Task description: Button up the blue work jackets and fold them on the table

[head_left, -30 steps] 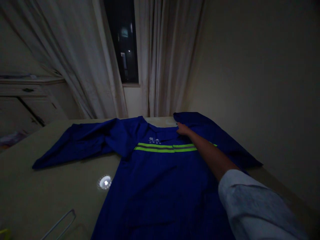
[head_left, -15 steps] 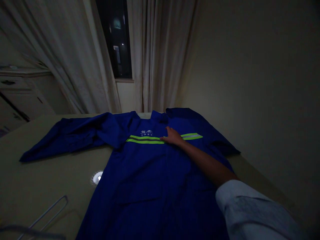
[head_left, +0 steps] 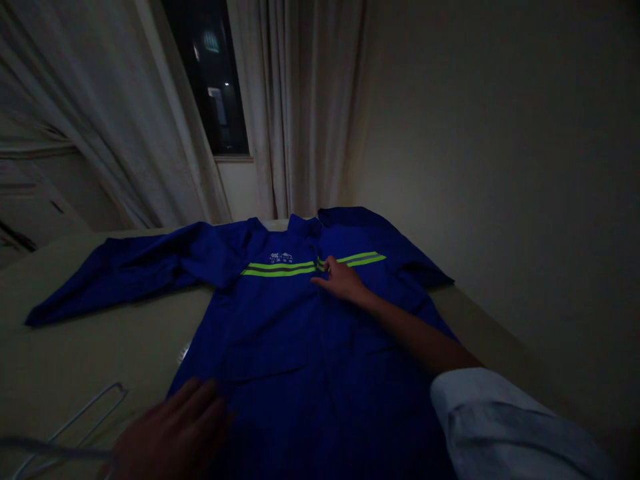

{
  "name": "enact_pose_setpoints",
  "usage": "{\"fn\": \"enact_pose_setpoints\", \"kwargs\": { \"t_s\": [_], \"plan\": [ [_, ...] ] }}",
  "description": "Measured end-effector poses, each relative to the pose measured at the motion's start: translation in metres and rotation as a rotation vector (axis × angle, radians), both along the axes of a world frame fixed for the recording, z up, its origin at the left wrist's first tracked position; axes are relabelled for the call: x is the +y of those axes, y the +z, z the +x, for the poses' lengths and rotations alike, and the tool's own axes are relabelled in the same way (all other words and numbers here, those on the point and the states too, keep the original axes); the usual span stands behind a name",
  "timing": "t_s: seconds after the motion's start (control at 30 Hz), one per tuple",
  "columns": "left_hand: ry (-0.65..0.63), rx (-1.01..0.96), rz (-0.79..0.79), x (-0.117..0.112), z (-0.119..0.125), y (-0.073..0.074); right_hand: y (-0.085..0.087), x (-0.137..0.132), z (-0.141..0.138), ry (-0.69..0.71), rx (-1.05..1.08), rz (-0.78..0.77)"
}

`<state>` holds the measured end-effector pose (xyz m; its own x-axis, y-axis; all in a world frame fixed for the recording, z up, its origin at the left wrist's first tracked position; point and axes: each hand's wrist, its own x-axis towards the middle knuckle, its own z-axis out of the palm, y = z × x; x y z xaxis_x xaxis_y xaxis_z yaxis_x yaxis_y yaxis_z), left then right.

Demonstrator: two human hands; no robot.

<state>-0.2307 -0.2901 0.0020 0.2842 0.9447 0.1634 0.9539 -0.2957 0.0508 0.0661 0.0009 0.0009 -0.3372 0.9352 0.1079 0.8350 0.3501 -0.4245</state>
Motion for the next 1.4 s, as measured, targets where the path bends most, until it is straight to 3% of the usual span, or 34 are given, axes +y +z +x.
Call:
{"fn": "enact_pose_setpoints", "kwargs": {
  "t_s": [0.07,0.17,0.27,0.37,0.47,0.6,0.67,0.73,0.83,0.97,1.03,1.2,1.4],
  "plan": [
    [-0.114,0.026,-0.109,0.045,0.030,0.016,0.000,-0.029,-0.004,0.182,-0.066,-0.043],
    [-0.143,0.059,-0.194,0.119,0.073,0.028,0.001,-0.047,0.002,0.315,-0.017,-0.121],
    [0.026,0.032,-0.241,0.179,0.105,0.022,-0.002,-0.044,0.017,0.229,0.177,-0.202],
    [0.224,-0.018,-0.205,0.213,0.123,0.008,-0.011,-0.038,0.033,0.054,0.306,-0.281],
    [0.187,-0.060,-0.112,0.224,0.128,-0.010,-0.023,-0.042,0.042,-0.023,0.305,-0.234],
    [-0.034,-0.192,0.032,0.225,0.120,-0.036,-0.033,-0.050,0.041,0.050,0.230,-0.046],
    [-0.074,-0.280,0.017,0.228,0.116,-0.043,-0.035,-0.051,0.035,0.084,0.182,0.062],
    [-0.063,-0.390,-0.071,0.236,0.115,-0.043,-0.037,-0.049,0.029,0.102,0.141,0.123],
    [0.055,-0.540,-0.285,0.254,0.120,-0.037,-0.041,-0.045,0.023,0.111,0.093,0.167],
    [0.176,-0.572,-0.459,0.274,0.132,-0.032,-0.043,-0.045,0.021,0.097,-0.033,0.222],
    [0.183,-0.579,-0.415,0.275,0.136,-0.034,-0.041,-0.045,0.020,0.093,-0.132,0.232],
    [0.101,-0.706,-0.107,0.259,0.139,-0.042,-0.034,-0.040,0.017,0.158,-0.310,0.380],
    [0.066,-0.909,-0.071,0.260,0.135,-0.045,-0.040,-0.033,0.015,0.154,-0.193,0.558]
  ]
}}
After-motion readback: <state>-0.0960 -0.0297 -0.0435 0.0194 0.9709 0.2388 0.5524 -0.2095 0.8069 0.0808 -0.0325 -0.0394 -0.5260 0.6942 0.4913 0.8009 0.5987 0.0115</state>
